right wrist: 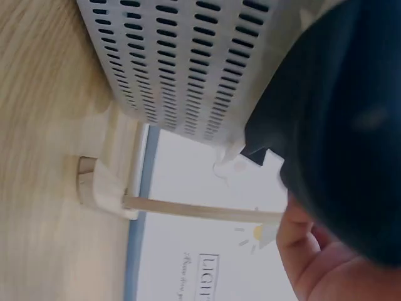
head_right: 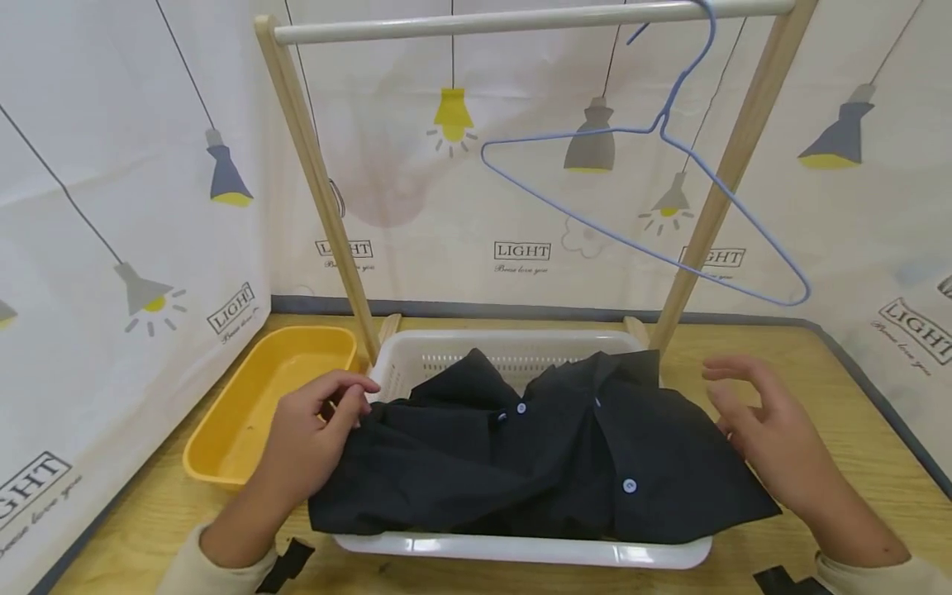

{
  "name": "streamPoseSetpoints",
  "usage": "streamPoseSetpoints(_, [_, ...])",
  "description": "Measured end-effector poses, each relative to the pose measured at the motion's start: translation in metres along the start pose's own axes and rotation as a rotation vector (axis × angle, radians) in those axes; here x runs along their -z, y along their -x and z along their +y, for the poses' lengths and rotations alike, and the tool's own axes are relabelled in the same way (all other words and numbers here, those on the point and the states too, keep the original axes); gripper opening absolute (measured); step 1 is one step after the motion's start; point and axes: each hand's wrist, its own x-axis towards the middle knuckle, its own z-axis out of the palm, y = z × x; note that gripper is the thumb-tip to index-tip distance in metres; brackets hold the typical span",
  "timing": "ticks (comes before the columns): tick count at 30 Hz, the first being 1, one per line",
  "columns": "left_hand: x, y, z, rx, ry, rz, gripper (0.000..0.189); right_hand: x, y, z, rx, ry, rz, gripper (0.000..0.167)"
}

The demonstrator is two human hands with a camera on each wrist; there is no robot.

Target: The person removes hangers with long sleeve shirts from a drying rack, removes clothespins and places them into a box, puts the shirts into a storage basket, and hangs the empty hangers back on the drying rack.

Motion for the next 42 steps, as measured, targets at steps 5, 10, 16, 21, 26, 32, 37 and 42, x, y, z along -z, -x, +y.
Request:
streamPoseSetpoints(5, [0.017,-0.004,0.006,0.111,-0.176,-0.102,0.017,-0.007,0.0,-0.005,0.048,0.157,-0.098,0.042])
streamPoseSetpoints(10, [0.028,-0.004,0.013,0.172,-0.351,-0.295,0.041,-0.014,0.001,-0.009,0.086,0.239,-0.181,0.055])
streamPoseSetpoints(16, [0.034,0.001,0.015,0.177,-0.483,-0.571,0.079,-0.017,0.002,-0.016,0.069,0.334,-0.236,0.068])
streamPoseSetpoints(21, [0.032,0.003,0.009,0.128,-0.475,-0.645,0.086,-0.023,0.003,-0.012,0.06,0.412,-0.274,0.072])
streamPoseSetpoints(26, [0.029,0.004,0.005,0.095,-0.446,-0.632,0.069,-0.033,0.008,-0.004,0.092,0.43,-0.227,0.062])
streamPoseSetpoints(32, [0.026,0.002,0.006,0.091,-0.389,-0.609,0.025,-0.04,0.006,-0.002,0.253,0.452,-0.081,0.04])
streamPoseSetpoints(37, [0.022,0.003,0.008,0.029,-0.454,-0.517,0.025,-0.043,0.004,-0.009,0.368,0.462,-0.004,0.037])
streamPoseSetpoints(42, [0.013,0.002,0.008,-0.098,-0.409,-0.313,0.048,-0.048,0.002,-0.025,0.391,0.418,0.076,0.042])
